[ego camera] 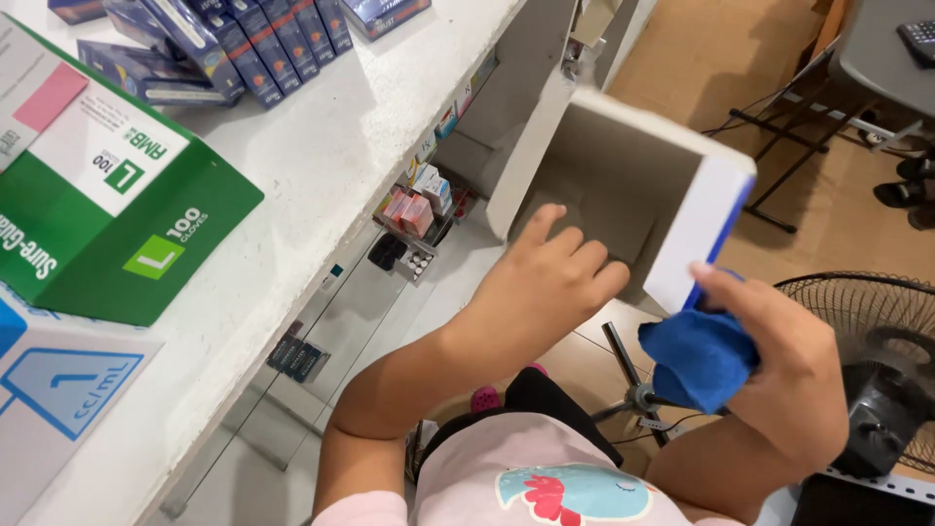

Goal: The person wipes a large blue box with a blue cloth, then opens it to reveal smaller boxes inside. They proceed to wipe several of the smaller boxes individually with the cloth and place them on the counter.

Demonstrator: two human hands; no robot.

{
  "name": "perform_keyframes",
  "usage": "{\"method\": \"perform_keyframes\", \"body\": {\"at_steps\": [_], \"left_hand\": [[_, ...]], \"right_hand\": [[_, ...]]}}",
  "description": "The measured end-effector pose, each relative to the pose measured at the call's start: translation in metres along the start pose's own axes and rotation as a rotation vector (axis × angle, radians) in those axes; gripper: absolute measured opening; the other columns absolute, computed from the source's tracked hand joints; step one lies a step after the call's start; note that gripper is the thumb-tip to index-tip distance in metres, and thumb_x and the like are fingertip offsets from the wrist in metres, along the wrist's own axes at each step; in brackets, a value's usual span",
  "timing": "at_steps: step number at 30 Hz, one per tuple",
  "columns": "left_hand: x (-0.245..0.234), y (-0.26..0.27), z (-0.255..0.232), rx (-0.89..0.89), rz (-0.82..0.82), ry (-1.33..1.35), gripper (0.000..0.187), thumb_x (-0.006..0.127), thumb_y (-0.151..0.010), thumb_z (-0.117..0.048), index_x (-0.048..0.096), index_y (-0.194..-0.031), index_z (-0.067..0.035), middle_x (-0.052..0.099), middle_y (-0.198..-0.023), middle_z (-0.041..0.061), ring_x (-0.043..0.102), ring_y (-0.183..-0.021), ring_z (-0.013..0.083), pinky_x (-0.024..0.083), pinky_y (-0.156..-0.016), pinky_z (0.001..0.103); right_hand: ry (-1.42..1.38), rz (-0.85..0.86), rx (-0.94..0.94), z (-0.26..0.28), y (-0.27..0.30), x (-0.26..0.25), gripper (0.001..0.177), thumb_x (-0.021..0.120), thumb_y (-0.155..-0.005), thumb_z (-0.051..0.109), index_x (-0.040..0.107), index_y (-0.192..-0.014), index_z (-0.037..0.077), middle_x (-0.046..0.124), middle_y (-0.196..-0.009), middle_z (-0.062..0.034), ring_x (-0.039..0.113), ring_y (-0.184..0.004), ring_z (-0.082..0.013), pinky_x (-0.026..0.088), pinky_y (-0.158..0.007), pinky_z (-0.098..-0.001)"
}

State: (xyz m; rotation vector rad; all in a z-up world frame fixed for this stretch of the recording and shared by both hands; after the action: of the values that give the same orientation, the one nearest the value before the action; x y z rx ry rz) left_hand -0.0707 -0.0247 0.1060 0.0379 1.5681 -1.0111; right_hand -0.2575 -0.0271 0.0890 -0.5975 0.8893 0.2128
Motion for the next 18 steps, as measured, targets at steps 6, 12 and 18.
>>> {"method": "perform_keyframes", "body": {"at_steps": [6, 12, 18], "left_hand": [[-0.044, -0.010, 0.008, -0.005, -0.116, -0.312, 0.018, 0.073, -0.097, -0.006, 0.063, -0.095, -0.020, 0.052, -0.086, -0.002, 0.052, -0.086, 0.0133, 0.023, -0.116, 0.038], [-0.034, -0.015, 0.037, -0.105, 0.018, -0.435, 0.017, 0.069, -0.098, -0.006, 0.060, -0.093, -0.019, 0.053, -0.091, 0.001, 0.055, -0.094, 0.0193, 0.012, -0.127, 0.054], [-0.048, -0.034, 0.046, -0.127, 0.042, -0.386, 0.011, 0.068, -0.094, -0.007, 0.062, -0.091, -0.016, 0.054, -0.089, 0.005, 0.055, -0.093, 0.0231, 0.020, -0.123, 0.061]], "right_hand": [[-0.069, -0.108, -0.144, -0.001, -0.030, 0.003, 0.063, 0.081, -0.064, -0.002, 0.067, -0.126, 0.001, 0.062, -0.091, -0.0112, 0.052, -0.068, -0.0212, 0.043, -0.068, -0.0330], [-0.464, -0.207, -0.210, -0.034, -0.076, -0.009, 0.070, 0.059, -0.083, 0.032, 0.053, -0.136, -0.013, 0.067, -0.102, -0.0213, 0.066, -0.085, -0.0247, 0.055, -0.082, -0.0311], [0.050, 0.215, -0.224, -0.009, -0.145, -0.023, 0.092, 0.083, -0.056, 0.014, 0.063, -0.145, 0.015, 0.071, -0.071, 0.0023, 0.057, -0.046, -0.0169, 0.046, -0.053, -0.0347]]}}
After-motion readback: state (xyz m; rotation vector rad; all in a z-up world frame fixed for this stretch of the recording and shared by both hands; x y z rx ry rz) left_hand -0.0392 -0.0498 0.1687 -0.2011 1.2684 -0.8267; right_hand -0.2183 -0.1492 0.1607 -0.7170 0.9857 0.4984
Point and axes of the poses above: each hand's wrist, its own y-axis away from the middle knuckle, its own x-axis out of the palm, z = x × y, the point moved 7 cm from there along -y, towards the middle knuckle
